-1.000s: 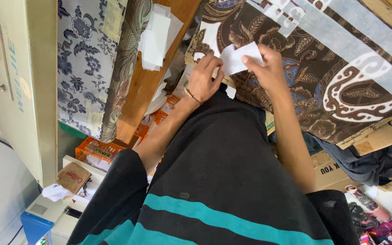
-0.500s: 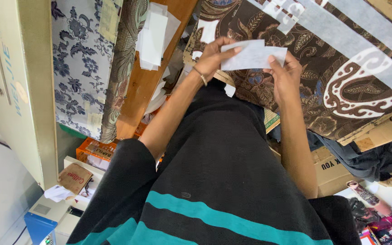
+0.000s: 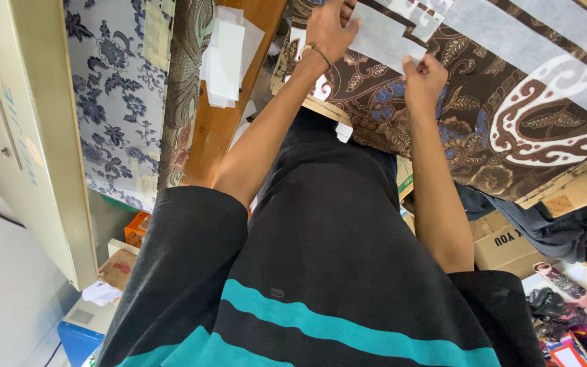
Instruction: The person unfolds a patterned fabric on a wooden board, places white paper strips on it, and then positions the fabric under a heat press machine. They operate the machine to press the fabric.
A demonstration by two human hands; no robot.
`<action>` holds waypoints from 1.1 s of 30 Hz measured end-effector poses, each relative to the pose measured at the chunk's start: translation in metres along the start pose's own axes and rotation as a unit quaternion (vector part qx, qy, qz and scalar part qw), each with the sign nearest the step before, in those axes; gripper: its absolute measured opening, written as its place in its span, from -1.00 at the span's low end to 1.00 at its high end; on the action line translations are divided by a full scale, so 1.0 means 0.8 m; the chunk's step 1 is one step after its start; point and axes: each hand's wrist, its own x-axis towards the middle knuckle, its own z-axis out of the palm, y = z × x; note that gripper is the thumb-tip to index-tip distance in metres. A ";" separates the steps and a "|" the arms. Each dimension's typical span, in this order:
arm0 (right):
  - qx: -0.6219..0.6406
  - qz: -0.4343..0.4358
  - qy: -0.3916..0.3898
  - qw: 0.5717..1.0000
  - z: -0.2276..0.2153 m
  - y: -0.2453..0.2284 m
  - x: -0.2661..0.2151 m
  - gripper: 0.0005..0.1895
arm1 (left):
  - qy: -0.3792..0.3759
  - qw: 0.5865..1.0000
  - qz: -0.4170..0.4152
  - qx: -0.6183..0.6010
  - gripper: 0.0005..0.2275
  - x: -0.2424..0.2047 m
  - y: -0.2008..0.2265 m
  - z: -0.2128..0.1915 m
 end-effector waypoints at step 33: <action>-0.194 -0.060 0.196 0.959 -0.189 0.095 -0.069 -0.61 | 0.024 0.995 0.039 0.091 -0.71 -0.045 0.048 -0.019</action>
